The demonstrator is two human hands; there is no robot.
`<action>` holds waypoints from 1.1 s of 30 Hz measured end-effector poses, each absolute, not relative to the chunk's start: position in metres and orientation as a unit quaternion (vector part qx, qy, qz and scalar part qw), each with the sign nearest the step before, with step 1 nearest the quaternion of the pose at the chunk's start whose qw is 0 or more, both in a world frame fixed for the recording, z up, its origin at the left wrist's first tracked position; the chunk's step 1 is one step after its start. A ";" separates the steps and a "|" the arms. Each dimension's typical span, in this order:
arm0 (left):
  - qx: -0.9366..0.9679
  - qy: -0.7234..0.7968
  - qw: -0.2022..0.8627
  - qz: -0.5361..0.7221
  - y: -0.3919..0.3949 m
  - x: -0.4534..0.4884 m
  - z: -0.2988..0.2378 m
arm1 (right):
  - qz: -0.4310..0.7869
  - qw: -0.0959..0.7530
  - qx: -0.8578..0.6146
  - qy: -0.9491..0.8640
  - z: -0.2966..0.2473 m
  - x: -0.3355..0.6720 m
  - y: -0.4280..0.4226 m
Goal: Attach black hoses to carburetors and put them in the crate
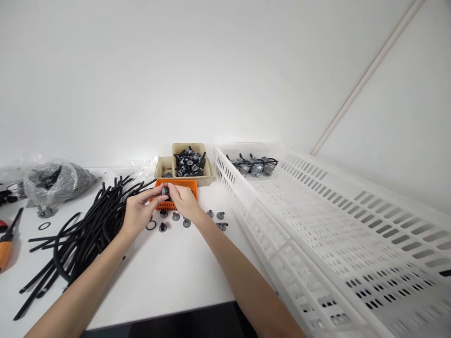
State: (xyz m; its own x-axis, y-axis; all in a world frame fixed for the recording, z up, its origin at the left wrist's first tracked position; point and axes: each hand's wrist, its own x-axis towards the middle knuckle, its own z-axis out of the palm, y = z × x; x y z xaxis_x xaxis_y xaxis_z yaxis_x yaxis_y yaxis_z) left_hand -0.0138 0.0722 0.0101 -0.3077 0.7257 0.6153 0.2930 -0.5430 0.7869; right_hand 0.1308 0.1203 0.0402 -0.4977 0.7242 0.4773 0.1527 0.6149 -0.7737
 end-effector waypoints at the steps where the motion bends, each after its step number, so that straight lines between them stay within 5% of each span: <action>1: 0.566 0.453 0.161 0.670 0.072 -0.014 0.010 | 0.341 0.419 -0.274 -0.796 0.040 0.131 0.120; 24: 0.581 0.464 0.144 0.653 0.070 -0.012 0.011 | 0.339 0.405 -0.260 -0.808 0.045 0.131 0.118; 33: 0.606 0.458 -0.020 0.650 0.064 -0.010 0.015 | 0.373 0.448 -0.265 -0.768 0.050 0.138 0.120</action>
